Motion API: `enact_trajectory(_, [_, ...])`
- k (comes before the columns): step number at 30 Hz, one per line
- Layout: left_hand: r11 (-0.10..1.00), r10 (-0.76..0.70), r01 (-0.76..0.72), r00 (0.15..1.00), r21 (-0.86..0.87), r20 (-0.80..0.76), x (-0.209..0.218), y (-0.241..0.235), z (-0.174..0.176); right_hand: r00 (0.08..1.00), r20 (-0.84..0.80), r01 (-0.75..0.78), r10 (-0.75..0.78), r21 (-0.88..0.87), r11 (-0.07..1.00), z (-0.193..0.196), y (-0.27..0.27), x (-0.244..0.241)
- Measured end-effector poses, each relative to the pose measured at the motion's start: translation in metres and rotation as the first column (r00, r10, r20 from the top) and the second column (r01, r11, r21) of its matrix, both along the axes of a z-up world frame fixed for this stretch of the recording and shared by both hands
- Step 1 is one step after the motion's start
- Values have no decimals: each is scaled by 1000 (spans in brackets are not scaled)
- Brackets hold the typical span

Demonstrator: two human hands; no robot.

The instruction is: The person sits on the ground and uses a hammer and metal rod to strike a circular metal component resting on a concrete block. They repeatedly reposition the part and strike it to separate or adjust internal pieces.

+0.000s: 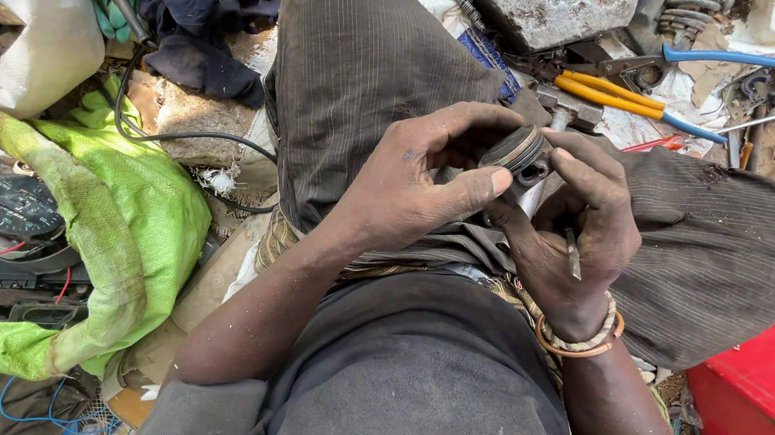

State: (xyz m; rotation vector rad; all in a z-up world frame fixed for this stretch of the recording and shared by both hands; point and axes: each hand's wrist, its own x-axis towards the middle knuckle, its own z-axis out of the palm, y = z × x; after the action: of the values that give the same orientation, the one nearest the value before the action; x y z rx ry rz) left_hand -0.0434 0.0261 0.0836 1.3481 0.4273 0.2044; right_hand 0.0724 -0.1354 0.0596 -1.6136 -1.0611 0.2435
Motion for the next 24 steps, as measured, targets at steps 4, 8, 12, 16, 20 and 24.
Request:
enact_trajectory(4, [999,-15,15,1000,35,-7,3,0,-4,990,138,47,-41,-44,998,1,0,2])
enact_trajectory(8, [997,-59,58,998,55,14,6,5,-5,987,163,15,-3,-69,997,1,-3,5])
enact_trajectory(12, [988,-86,87,996,128,-14,10,11,-6,996,84,-8,16,-92,996,1,-5,8])
enact_trajectory(16, [967,-56,56,998,250,-9,9,12,-3,991,120,-41,50,-80,996,4,-5,10])
enact_trajectory(20, [910,-28,-30,990,413,135,5,13,1,984,157,-68,82,-90,994,6,-2,11])
enact_trajectory(24, [809,57,-122,990,576,129,15,14,-8,994,-23,-108,108,-9,994,6,-1,8])
